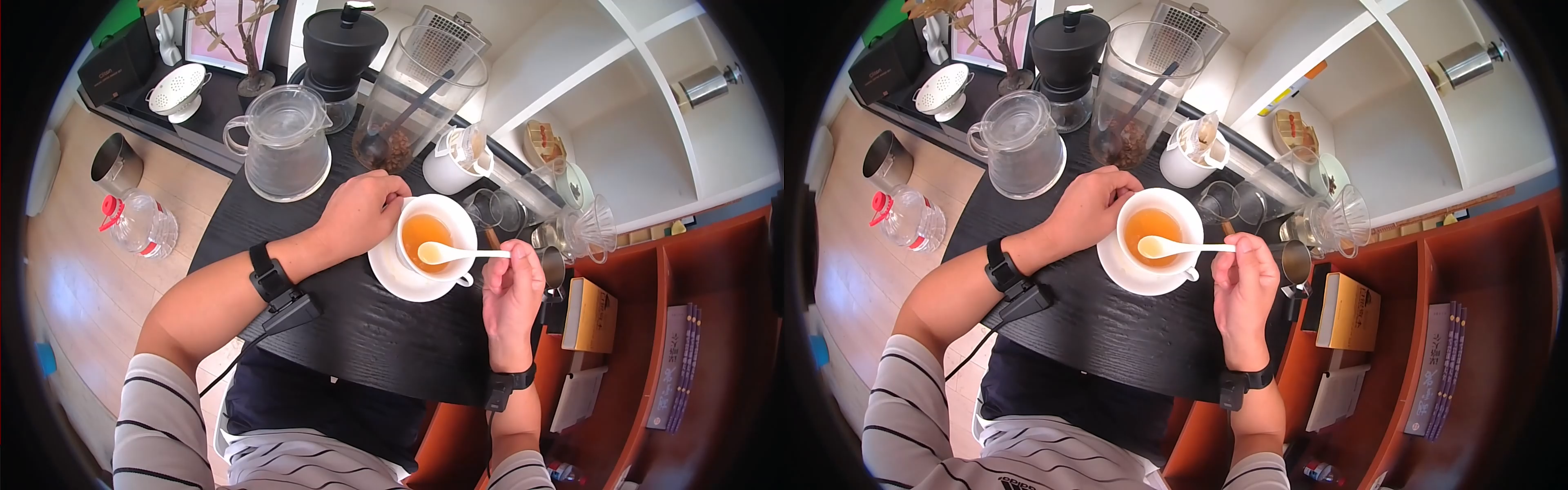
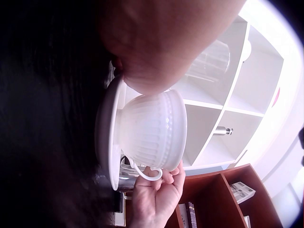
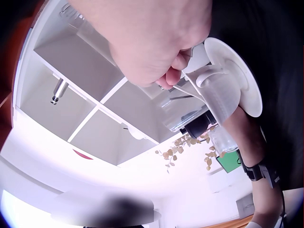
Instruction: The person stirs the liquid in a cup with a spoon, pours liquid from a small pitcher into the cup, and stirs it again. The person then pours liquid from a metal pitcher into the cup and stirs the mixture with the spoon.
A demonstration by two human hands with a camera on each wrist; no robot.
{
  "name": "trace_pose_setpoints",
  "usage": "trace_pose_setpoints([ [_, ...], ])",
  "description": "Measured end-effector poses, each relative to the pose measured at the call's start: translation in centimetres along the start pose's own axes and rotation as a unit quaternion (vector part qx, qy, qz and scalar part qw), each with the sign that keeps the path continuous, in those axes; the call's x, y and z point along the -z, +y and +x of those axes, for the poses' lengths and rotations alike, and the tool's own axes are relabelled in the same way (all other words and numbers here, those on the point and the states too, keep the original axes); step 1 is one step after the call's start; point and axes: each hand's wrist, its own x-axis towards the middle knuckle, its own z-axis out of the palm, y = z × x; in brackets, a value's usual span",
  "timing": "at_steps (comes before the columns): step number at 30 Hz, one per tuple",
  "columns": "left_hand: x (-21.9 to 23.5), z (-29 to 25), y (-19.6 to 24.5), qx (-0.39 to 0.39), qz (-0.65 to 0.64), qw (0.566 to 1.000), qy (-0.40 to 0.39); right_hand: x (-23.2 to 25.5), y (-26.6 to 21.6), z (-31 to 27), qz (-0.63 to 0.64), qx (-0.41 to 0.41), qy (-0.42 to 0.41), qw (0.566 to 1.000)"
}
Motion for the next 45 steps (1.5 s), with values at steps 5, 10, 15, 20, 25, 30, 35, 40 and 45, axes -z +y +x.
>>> trace_pose_setpoints([
  [5,0.1,0.0,0.0,-0.002,0.003,1.000,0.000,-0.1,-0.2,-0.4,-0.029,0.035,0.000,0.999],
  [10,0.0,0.0,-0.1,-0.007,0.001,1.000,0.001,-0.4,0.1,-0.9,-0.068,0.055,-0.011,0.996],
  [15,0.0,0.0,-0.1,-0.003,0.005,1.000,0.002,-0.6,0.2,-1.4,-0.105,0.085,-0.077,0.988],
  [20,0.0,0.0,-0.1,-0.001,0.007,1.000,0.001,-0.7,0.0,-2.1,-0.139,0.093,-0.116,0.979],
  [25,0.0,0.0,0.0,-0.002,0.006,1.000,0.001,-0.6,0.0,-2.3,-0.136,0.142,-0.106,0.975],
  [30,0.0,0.0,0.0,-0.004,0.007,1.000,0.000,-0.5,-0.3,-1.4,-0.166,0.146,-0.035,0.975],
  [35,0.0,0.0,0.0,-0.002,0.009,1.000,0.000,-0.2,0.5,-0.7,-0.197,0.066,-0.006,0.978],
  [40,0.0,-0.1,0.1,-0.002,0.004,1.000,0.006,-0.1,0.3,-0.5,-0.180,0.006,-0.017,0.983],
  [45,0.1,-0.1,0.2,0.003,-0.001,1.000,0.000,-0.1,0.4,-0.2,-0.080,-0.041,-0.001,0.996],
])
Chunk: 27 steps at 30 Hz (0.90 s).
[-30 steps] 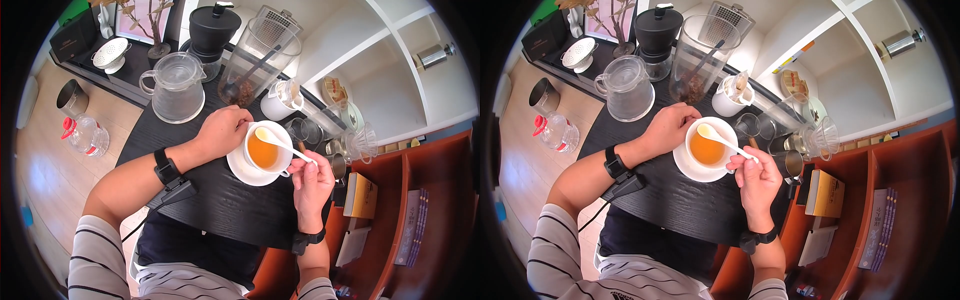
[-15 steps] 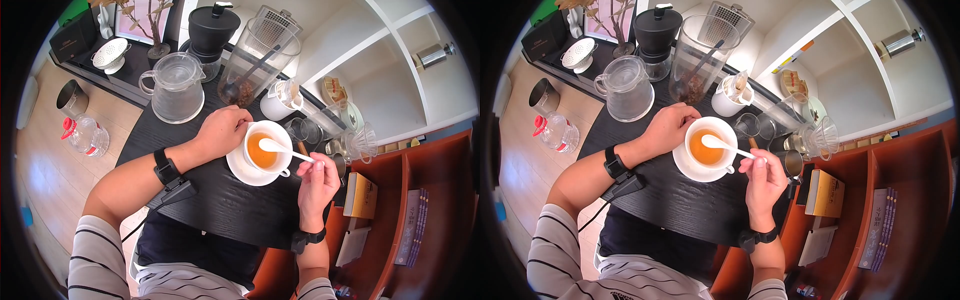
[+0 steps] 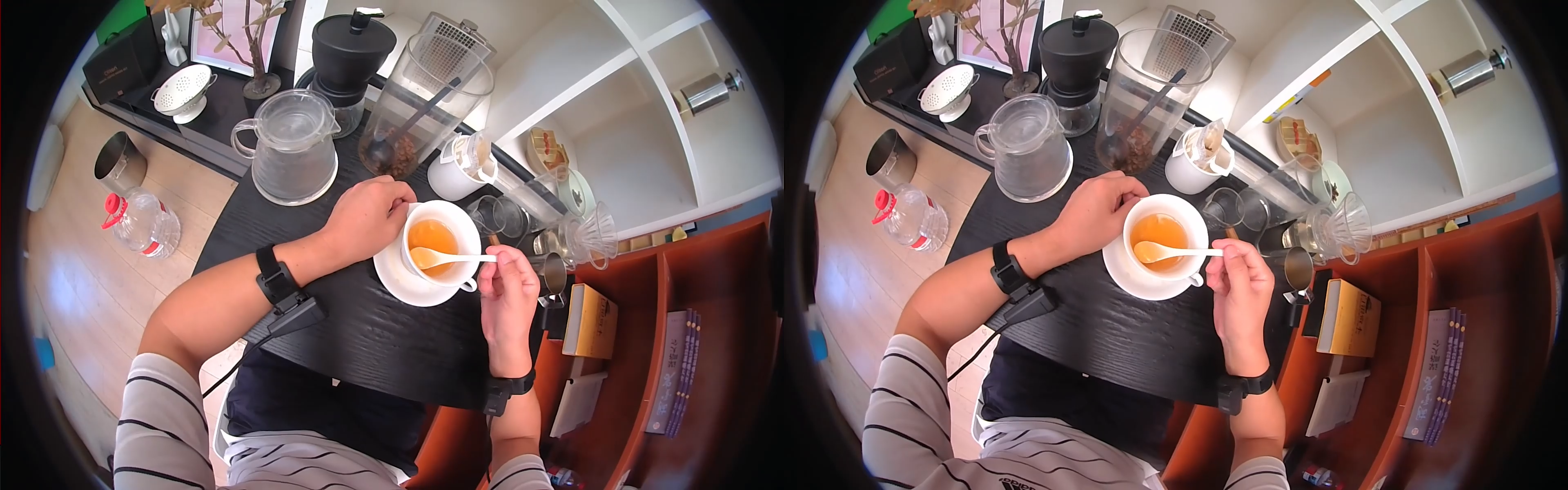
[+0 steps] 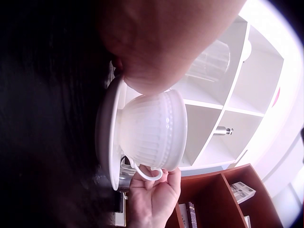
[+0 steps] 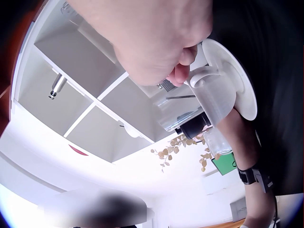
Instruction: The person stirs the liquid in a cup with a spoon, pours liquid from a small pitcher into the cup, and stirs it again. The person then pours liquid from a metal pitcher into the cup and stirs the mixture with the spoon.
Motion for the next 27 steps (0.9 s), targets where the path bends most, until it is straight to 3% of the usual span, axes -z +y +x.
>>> trace_pose_setpoints([
  [7,0.11,0.04,0.05,-0.002,0.003,1.000,-0.004,0.14,-0.67,0.01,0.065,0.027,0.023,0.997],
  [16,-0.08,0.07,-0.25,-0.011,0.008,1.000,0.005,0.39,-0.50,0.21,0.051,0.095,0.036,0.993],
  [27,-0.11,0.09,-0.31,-0.013,0.009,1.000,0.003,0.02,-0.39,0.09,-0.004,0.103,0.059,0.993],
])
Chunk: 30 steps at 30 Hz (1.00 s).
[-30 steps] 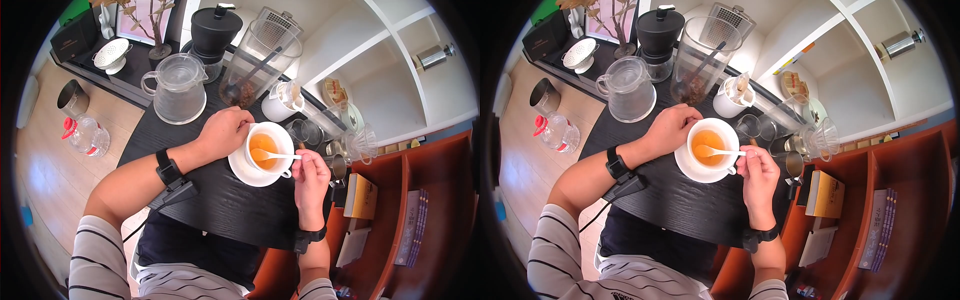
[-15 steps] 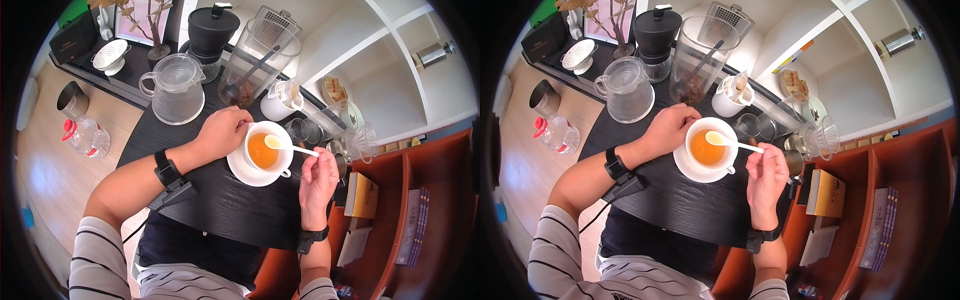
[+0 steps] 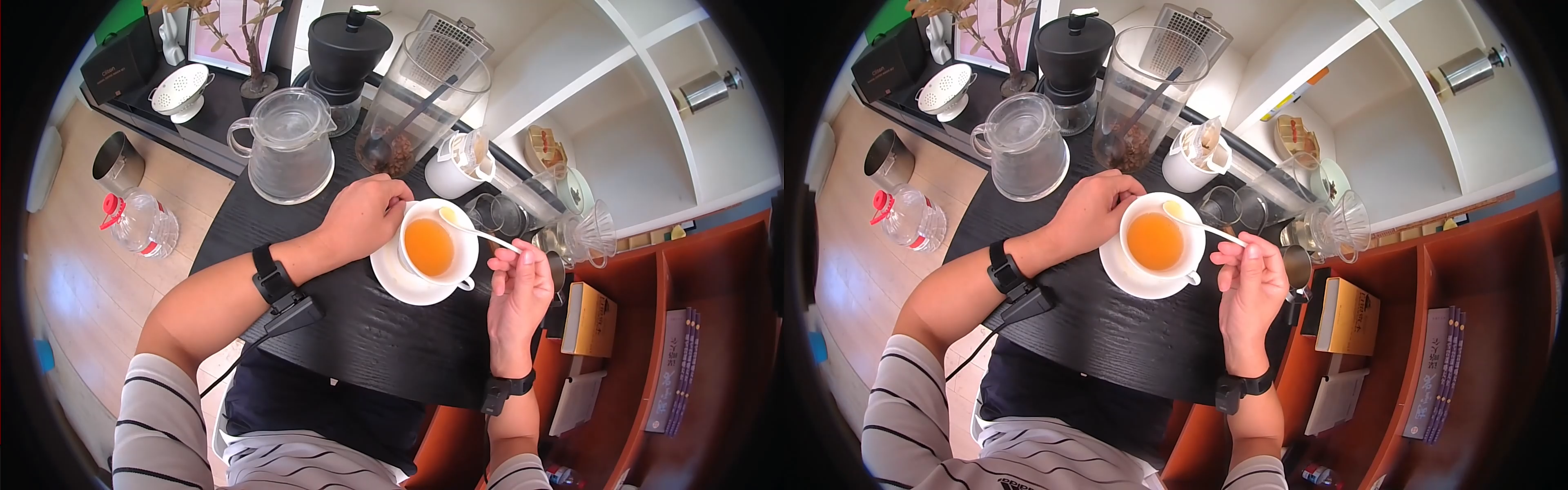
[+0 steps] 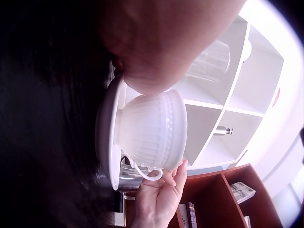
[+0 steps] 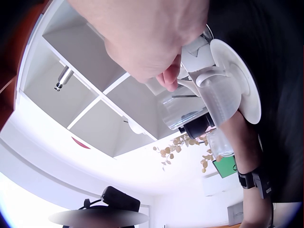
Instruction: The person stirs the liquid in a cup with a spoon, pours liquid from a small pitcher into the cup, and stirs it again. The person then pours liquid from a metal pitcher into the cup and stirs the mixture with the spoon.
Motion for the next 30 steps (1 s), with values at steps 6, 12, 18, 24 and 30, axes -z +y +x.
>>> trace_pose_setpoints([
  [6,0.16,-0.01,0.27,0.006,-0.001,1.000,-0.002,-0.10,0.23,-0.25,-0.034,0.007,-0.031,0.999],
  [12,0.15,-0.01,0.24,0.007,-0.001,1.000,-0.005,-0.44,0.31,-0.46,-0.088,-0.035,-0.050,0.994],
  [18,0.20,-0.02,0.33,0.006,0.001,1.000,-0.003,-0.07,0.34,-0.22,-0.044,-0.094,-0.049,0.993],
  [24,0.17,-0.02,0.20,0.005,0.006,1.000,-0.003,0.34,0.11,0.19,0.067,-0.121,-0.075,0.988],
  [30,0.18,-0.04,0.19,0.006,0.005,1.000,-0.005,0.09,-0.01,0.10,0.070,-0.064,-0.051,0.994],
])
